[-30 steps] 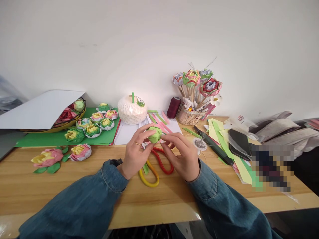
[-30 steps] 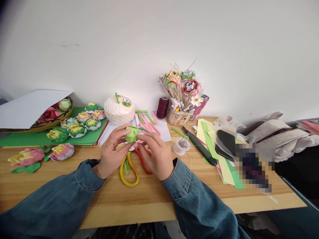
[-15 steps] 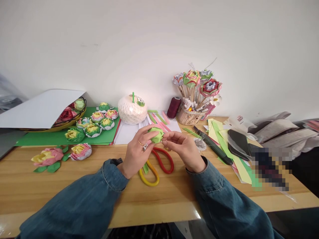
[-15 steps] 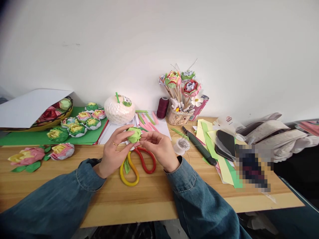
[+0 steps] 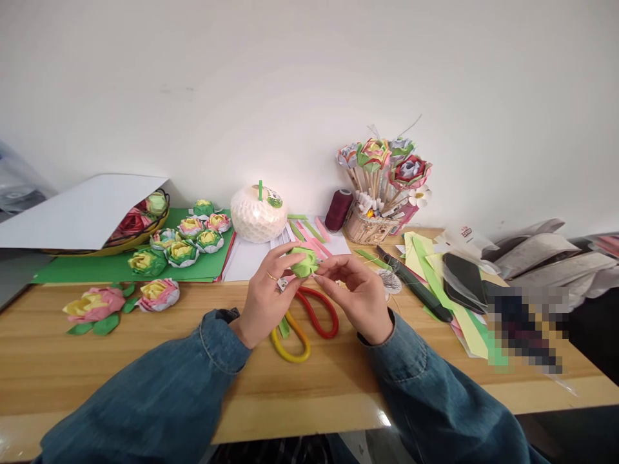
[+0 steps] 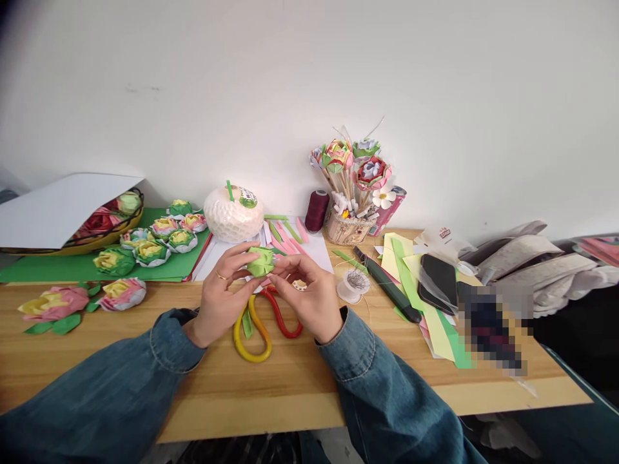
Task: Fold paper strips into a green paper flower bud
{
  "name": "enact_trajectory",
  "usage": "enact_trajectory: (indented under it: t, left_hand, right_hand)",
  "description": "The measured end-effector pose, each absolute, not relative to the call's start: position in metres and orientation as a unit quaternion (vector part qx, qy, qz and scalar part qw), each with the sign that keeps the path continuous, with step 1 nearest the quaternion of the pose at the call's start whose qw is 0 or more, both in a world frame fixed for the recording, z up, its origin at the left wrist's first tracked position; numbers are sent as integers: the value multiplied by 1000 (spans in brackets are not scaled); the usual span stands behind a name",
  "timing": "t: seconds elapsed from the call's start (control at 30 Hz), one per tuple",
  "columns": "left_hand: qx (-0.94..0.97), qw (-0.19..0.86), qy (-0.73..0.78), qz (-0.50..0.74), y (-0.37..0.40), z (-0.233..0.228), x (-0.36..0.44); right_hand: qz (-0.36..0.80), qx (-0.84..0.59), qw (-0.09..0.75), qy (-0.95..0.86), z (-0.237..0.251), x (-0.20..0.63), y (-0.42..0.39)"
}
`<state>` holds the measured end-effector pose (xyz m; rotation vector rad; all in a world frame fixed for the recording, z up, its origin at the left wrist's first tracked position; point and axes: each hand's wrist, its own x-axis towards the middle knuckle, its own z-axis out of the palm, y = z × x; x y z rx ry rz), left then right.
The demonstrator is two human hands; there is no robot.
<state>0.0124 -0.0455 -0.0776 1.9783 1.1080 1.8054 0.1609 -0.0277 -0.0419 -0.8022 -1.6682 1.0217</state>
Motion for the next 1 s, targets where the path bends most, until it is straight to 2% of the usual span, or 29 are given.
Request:
enact_trajectory:
  t: [0.33,0.6,0.77,0.9,1.0]
  left_hand:
    - [677,147,372,619,-46,-78,12]
    - [697,136,376,595,-45,-81,10]
    - [679,230,373,589,-47,-76,11]
    - [658,319,361,579,-48,-73,11]
    - [631,342,366,593,-47,-74,12]
  right_hand:
    - [602,-327,444,-578,-43,162,-20]
    - [599,-364,415,-580,-44,165,-19]
    - [548,-371,394,-638,-40,168,-18]
    - [423,-389,403,-713,-37,167,-22]
    - [324,-383,405,-764,-39,165,-25]
